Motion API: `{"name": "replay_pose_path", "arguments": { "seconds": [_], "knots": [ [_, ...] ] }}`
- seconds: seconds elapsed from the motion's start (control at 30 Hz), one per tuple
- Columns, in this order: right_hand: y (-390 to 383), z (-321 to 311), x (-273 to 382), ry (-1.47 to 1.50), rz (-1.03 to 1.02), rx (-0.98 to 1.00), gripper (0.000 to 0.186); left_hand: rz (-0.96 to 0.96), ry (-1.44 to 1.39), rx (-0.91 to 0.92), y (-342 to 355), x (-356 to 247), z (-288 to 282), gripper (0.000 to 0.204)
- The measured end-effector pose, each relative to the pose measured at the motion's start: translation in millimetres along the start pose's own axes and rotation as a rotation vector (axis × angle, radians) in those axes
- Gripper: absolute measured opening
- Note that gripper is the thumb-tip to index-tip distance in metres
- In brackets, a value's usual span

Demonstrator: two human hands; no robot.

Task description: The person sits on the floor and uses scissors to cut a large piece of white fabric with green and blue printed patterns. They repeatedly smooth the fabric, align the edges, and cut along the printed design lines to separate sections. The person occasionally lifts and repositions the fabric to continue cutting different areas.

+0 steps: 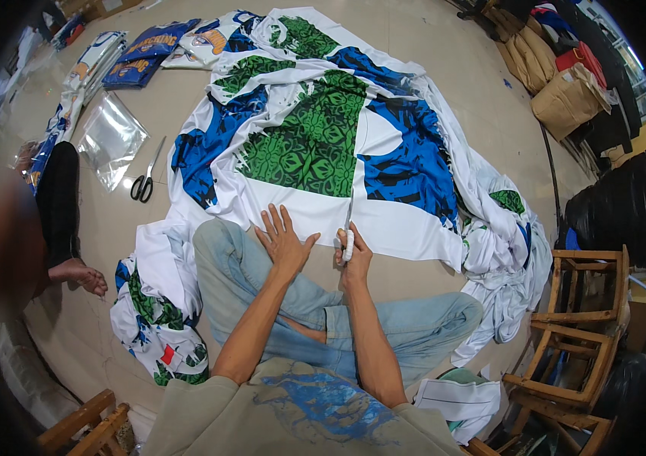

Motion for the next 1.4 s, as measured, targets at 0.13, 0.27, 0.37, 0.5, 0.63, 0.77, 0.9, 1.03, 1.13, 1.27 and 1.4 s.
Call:
{"name": "replay_pose_path", "arguments": {
  "seconds": [0.13, 0.27, 0.37, 0.5, 0.63, 0.77, 0.9, 1.03, 1.13, 1.27, 1.4],
  "knots": [
    [3, -1, -7, -0.027, -0.007, 0.011, 0.059, -0.003, -0.003, -0.006, 1, 1, 1, 0.118],
    [2, -1, -9, 0.006, -0.012, 0.017, 0.057, 0.001, -0.009, -0.003, 0, 0, 0, 0.118],
    [5, 2, 1, 0.063, -0.021, 0.026, 0.057, -0.004, -0.008, 0.019, 1, 0, 1, 0.118],
    [15, 3, 1, 0.027, -0.022, 0.022, 0.057, -0.011, -0.006, 0.028, 1, 1, 1, 0.118],
    [22, 6, 1, -0.002, -0.043, 0.052, 0.058, -0.012, 0.001, 0.032, 1, 1, 2, 0.119],
    [24, 3, 2, -0.075, -0.053, 0.04, 0.057, -0.009, 0.006, 0.029, 2, -1, 2, 0.118],
    [9, 3, 3, -0.049, 0.028, 0.068, 0.059, -0.002, 0.009, 0.02, 2, 0, 1, 0.118],
    [-34, -23, 23, -0.084, 0.06, 0.091, 0.062, 0.048, 0.038, -0.069, 17, -5, -8, 0.118],
    [-29, -59, 60, -0.527, -0.39, 0.017, 0.064, 0.112, 0.083, -0.125, 44, -11, -16, 0.12],
    [-8, -61, 125, -1.087, -0.849, -0.174, 0.064, 0.092, 0.195, -0.026, 82, 20, -13, 0.127],
    [19, -99, 120, -1.269, -0.768, -0.348, 0.06, 0.014, 0.2, 0.116, 81, 42, -3, 0.136]
  ]
}}
Point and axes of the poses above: each hand's wrist, its own y-axis towards the middle knuckle, its own z-axis out of the palm, x = y × z, the point moved 10 cm from there along y, towards the middle knuckle, and after that the axes turned 2 degrees about -x, right-handed, at the moved point
